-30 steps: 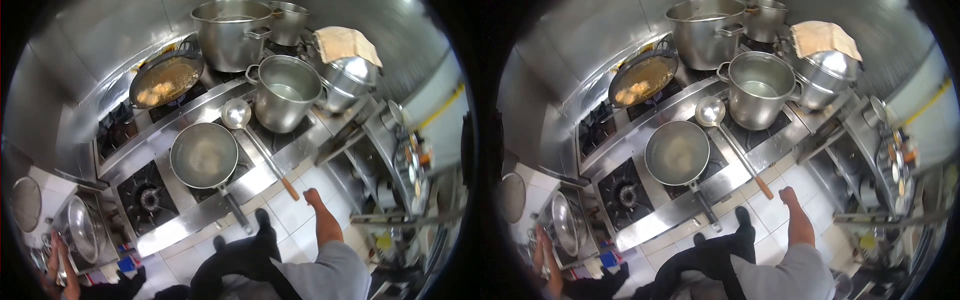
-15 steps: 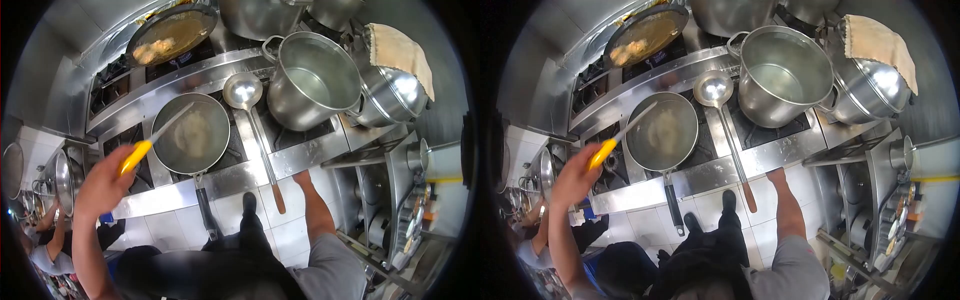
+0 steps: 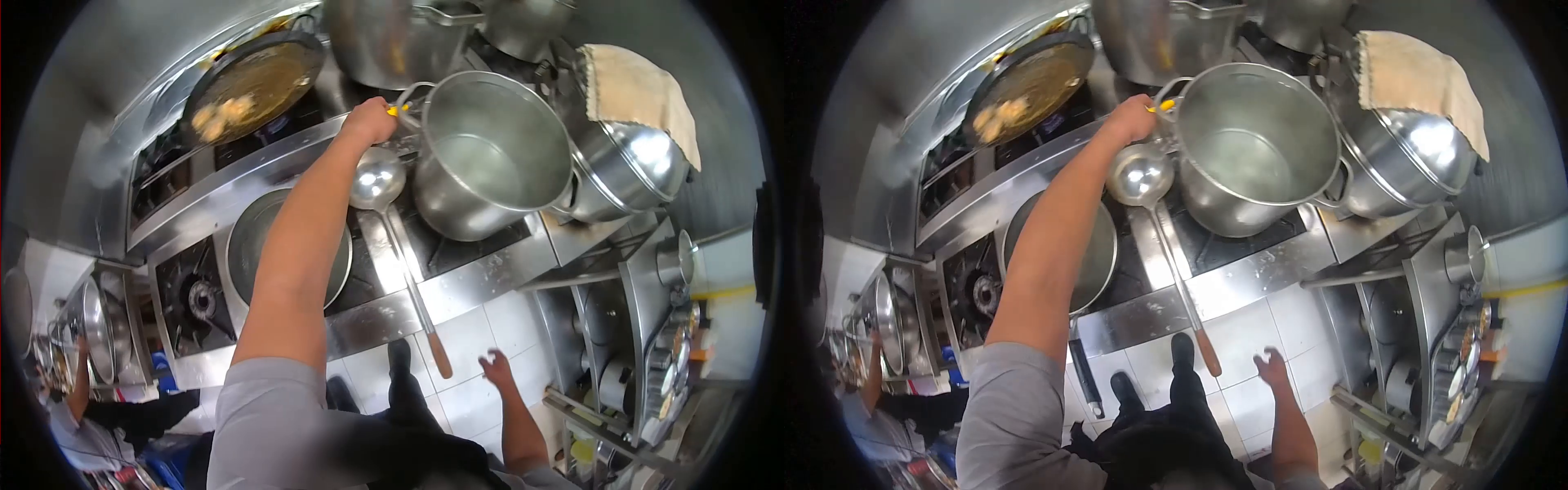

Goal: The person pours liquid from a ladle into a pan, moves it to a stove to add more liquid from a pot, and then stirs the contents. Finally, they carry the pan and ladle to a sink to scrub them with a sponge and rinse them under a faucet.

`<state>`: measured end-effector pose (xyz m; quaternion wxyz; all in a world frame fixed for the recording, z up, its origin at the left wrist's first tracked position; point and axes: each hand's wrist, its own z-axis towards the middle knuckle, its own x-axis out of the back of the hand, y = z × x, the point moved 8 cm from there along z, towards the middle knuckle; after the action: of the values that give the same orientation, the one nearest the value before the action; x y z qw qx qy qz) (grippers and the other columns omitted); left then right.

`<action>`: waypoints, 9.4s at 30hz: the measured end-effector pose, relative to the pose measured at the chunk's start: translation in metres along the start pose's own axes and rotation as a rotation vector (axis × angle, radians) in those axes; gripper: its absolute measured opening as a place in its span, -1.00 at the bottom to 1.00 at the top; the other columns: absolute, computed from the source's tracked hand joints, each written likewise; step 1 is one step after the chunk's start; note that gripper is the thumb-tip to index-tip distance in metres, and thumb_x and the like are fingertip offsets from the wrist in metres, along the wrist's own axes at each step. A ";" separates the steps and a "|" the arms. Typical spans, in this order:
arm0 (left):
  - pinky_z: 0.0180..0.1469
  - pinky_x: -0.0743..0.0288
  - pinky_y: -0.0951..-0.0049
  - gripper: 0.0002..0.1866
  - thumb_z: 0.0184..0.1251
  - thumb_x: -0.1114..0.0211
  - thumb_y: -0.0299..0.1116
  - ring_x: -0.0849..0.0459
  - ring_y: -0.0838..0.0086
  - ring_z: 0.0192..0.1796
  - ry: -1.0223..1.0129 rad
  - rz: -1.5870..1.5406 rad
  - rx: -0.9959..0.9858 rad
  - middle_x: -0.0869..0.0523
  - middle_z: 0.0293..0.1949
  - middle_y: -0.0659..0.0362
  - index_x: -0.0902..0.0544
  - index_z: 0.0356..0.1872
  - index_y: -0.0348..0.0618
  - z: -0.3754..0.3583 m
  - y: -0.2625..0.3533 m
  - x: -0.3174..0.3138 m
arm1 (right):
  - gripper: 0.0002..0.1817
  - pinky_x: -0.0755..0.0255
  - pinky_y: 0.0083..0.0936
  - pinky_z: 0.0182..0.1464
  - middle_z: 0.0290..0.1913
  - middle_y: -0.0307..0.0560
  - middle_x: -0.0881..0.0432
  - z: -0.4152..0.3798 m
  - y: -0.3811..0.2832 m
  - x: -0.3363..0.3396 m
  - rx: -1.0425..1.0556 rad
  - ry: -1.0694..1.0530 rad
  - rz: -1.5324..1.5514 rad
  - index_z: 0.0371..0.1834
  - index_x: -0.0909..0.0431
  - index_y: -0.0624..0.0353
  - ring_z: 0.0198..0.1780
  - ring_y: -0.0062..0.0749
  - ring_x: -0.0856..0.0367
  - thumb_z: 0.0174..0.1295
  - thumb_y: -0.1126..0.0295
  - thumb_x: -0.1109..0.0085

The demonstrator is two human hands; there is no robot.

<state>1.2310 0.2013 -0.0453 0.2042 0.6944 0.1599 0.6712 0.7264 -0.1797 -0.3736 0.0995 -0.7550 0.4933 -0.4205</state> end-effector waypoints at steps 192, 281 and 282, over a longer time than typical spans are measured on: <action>0.07 -0.46 0.53 -0.82 0.25 -0.38 -0.59 -0.60 0.54 -0.03 0.041 -1.708 0.867 -0.70 -0.14 0.23 -0.68 -0.13 -0.34 -1.169 -0.268 0.190 | -0.60 -0.48 -0.20 0.07 -0.06 0.15 -0.67 -0.812 -0.493 -0.745 1.855 -1.638 -1.184 0.04 -0.53 0.16 0.01 0.03 -0.63 0.28 0.12 -0.14; -0.72 -0.11 0.64 -0.70 0.26 -0.17 -0.57 -0.29 0.65 -0.65 0.073 -2.719 0.993 -0.43 -0.42 0.18 -0.42 0.02 -0.28 -0.974 -1.084 0.460 | -0.52 -0.52 -0.07 -0.02 -0.13 0.29 -0.67 -0.510 -0.739 -1.401 1.059 -0.458 -1.026 -0.12 -0.64 0.25 -0.06 0.18 -0.66 0.41 0.03 0.09; -0.72 -0.11 0.64 -0.69 0.26 -0.17 -0.57 -0.29 0.65 -0.65 0.067 -2.711 0.990 -0.43 -0.42 0.18 -0.42 0.02 -0.27 -0.974 -1.086 0.461 | -0.52 -0.52 -0.07 -0.02 -0.13 0.29 -0.67 -0.519 -0.730 -1.402 1.055 -0.460 -1.026 -0.12 -0.64 0.25 -0.06 0.18 -0.66 0.41 0.03 0.09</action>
<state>0.3375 1.4368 -0.1719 0.4112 -0.0066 0.9002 -0.1432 0.6043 1.4797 -0.3880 0.3391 -0.8101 -0.2176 -0.4258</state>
